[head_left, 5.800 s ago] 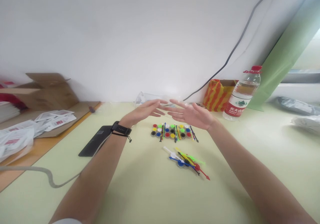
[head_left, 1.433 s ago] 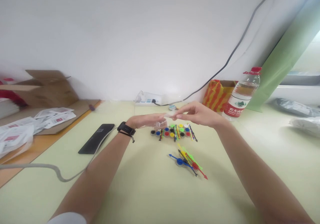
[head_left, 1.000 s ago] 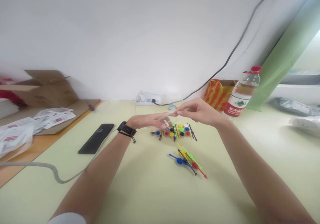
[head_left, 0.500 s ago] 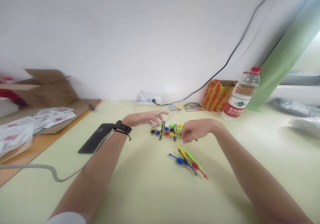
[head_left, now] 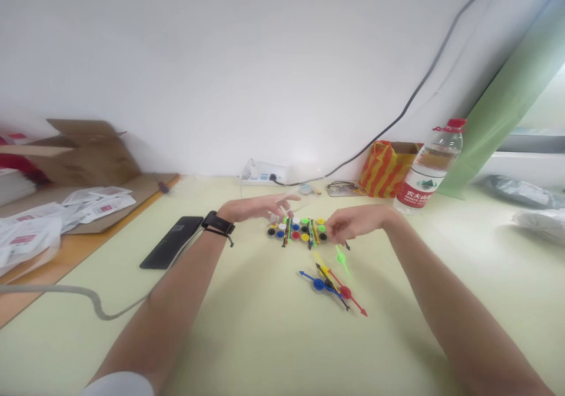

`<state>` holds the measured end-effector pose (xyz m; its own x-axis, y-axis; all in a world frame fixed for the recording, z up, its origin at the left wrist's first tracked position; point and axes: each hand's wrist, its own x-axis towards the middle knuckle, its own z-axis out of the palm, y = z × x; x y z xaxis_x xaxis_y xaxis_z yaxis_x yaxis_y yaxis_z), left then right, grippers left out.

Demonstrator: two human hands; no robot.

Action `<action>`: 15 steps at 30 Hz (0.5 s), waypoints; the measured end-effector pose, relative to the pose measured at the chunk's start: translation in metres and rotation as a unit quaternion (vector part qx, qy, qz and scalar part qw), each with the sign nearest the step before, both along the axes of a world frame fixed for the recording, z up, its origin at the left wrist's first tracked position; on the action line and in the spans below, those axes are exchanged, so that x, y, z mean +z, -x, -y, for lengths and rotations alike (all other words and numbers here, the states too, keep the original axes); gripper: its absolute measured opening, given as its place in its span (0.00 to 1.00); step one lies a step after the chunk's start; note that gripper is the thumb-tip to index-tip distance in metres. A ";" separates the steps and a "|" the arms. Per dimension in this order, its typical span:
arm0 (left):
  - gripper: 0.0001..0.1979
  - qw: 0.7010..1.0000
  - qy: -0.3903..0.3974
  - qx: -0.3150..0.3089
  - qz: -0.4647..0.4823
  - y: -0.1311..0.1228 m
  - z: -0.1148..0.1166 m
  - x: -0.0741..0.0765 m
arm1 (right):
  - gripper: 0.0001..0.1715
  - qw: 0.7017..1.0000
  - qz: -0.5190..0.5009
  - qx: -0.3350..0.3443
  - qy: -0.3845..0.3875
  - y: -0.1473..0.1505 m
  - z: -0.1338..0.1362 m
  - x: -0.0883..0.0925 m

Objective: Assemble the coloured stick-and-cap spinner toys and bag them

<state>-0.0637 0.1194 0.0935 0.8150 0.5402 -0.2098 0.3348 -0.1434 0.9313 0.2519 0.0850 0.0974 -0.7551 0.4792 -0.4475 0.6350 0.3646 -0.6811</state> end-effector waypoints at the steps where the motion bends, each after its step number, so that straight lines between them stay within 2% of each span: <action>1: 0.33 1.000 -0.002 0.000 -0.003 0.000 0.000 0.001 | 0.13 1.000 -0.010 -0.018 -0.017 -0.009 0.001 0.005; 4: 0.33 1.000 -0.005 -0.001 -0.009 -0.001 0.001 0.002 | 0.13 0.988 -0.060 -0.102 -0.097 -0.037 0.001 0.017; 7: 0.33 1.000 -0.010 -0.001 -0.009 0.000 0.000 0.002 | 0.14 0.946 -0.080 -0.225 -0.220 -0.061 -0.009 0.015; 9: 0.33 1.000 -0.017 -0.001 -0.009 0.001 -0.001 0.001 | 0.12 0.899 -0.050 -0.282 -0.330 -0.071 -0.021 0.004; 11: 0.34 1.000 -0.023 -0.004 -0.013 0.001 -0.001 0.000 | 0.09 0.861 -0.027 -0.318 -0.397 -0.076 -0.035 -0.013; 12: 0.34 0.999 -0.027 -0.004 -0.017 0.001 -0.001 0.000 | 0.07 0.847 -0.028 -0.333 -0.413 -0.077 -0.042 -0.023; 15: 0.34 0.999 -0.035 -0.002 -0.033 0.001 0.000 0.001 | 0.03 0.837 -0.032 -0.348 -0.420 -0.076 -0.058 -0.052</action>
